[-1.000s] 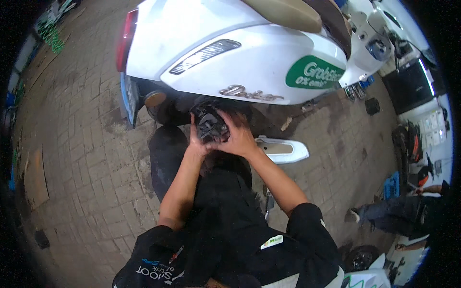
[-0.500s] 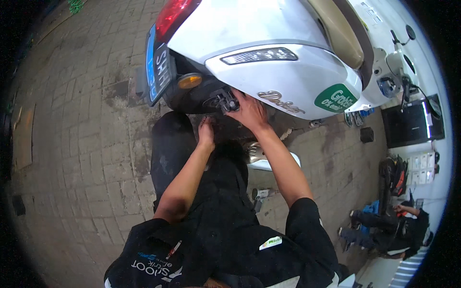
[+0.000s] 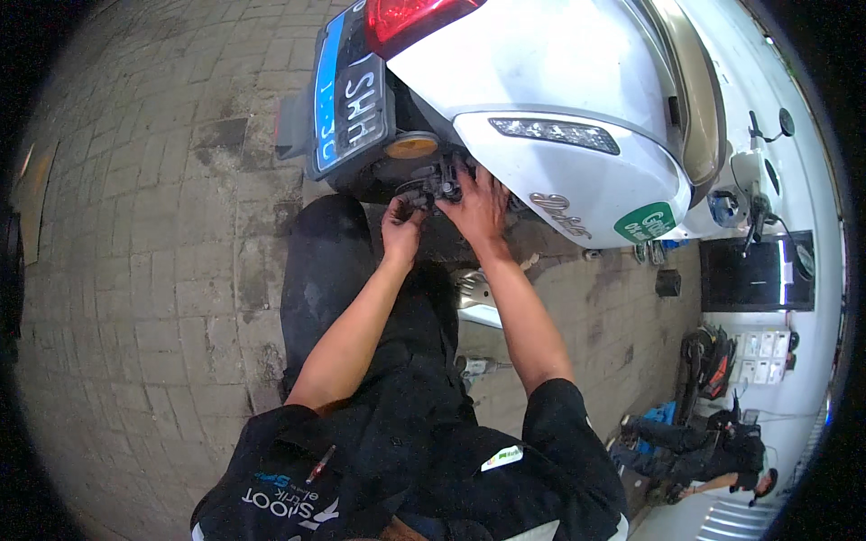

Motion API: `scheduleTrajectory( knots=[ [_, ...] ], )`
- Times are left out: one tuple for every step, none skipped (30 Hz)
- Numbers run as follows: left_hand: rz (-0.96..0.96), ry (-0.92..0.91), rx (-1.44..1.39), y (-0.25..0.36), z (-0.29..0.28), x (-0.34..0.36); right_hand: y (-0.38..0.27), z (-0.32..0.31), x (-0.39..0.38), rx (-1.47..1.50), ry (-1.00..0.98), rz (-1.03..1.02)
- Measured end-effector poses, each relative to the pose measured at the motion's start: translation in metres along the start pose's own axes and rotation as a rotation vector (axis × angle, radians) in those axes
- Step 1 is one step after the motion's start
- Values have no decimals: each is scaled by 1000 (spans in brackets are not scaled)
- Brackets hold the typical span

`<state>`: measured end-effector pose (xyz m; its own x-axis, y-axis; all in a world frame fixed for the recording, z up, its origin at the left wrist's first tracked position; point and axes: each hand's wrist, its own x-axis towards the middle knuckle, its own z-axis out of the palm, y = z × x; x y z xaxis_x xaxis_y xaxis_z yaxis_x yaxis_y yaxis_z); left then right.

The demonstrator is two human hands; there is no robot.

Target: The person picks up paperwork and a small part from a counter, walks to a white electric scooter, and proceeds to disassemble and work on the rear brake assembly using a screwdriver and by hand.

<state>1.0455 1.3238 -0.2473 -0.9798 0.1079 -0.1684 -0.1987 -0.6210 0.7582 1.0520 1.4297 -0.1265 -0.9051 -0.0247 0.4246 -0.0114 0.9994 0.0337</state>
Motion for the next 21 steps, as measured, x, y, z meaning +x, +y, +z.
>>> scheduleTrajectory(
  knots=[
    [-2, 3, -2, 0, 0, 1, -2, 1, 0, -2, -20, 3],
    [14, -10, -4, 0, 0, 3, -4, 2, 0, -4, -40, 6],
    [31, -23, -7, 0, 1, 3, -4, 4, -1, -4, -43, 4],
    [30, -20, -7, 3, 2, 3, -3, 5, -1, -23, -11, -11],
    [23, -17, 10, 5, 3, 2, -3, 7, -2, -42, 22, -27],
    [16, -15, 26, 7, 4, 1, -2, 9, -4, -41, 19, -28],
    [17, -12, 23, 8, 5, 0, -2, 10, -6, -38, 34, -50],
    [35, -22, 47, 9, 6, -1, -1, 12, -8, -34, 49, -72],
    [52, -32, 71, 10, 6, -1, 0, 13, -10, -35, 48, -75],
    [52, -28, 68, 10, 6, 0, 0, 14, -11, -20, 54, -75],
    [65, -36, 92, 9, 5, 0, -1, 15, -12, -5, 60, -74],
    [76, -45, 116, 9, 5, 1, -1, 15, -13, -7, 57, -77],
    [75, -45, 114, 11, 5, 1, -2, 14, -14, -6, 46, -66],
    [105, -18, 260, 13, 4, 2, -2, 14, -15, -5, 36, -55],
    [134, 9, 406, 15, 2, 2, -2, 15, -18, -8, 34, -54],
    [134, 5, 403, 16, 2, 3, -1, 16, -20, -13, 24, -50],
    [145, -3, 438, 17, 1, 3, 1, 16, -21, -19, 15, -46],
    [156, -11, 473, 17, 1, 3, 3, 16, -23, -24, 16, -44],
    [157, -15, 473, 18, 0, 3, 2, 15, -22, -12, -2, -40],
    [170, -14, 463, 19, 0, 3, 2, 13, -21, -1, -20, -35],
    [182, -13, 453, 19, 1, 3, 2, 12, -19, -3, -18, -33]
  ],
)
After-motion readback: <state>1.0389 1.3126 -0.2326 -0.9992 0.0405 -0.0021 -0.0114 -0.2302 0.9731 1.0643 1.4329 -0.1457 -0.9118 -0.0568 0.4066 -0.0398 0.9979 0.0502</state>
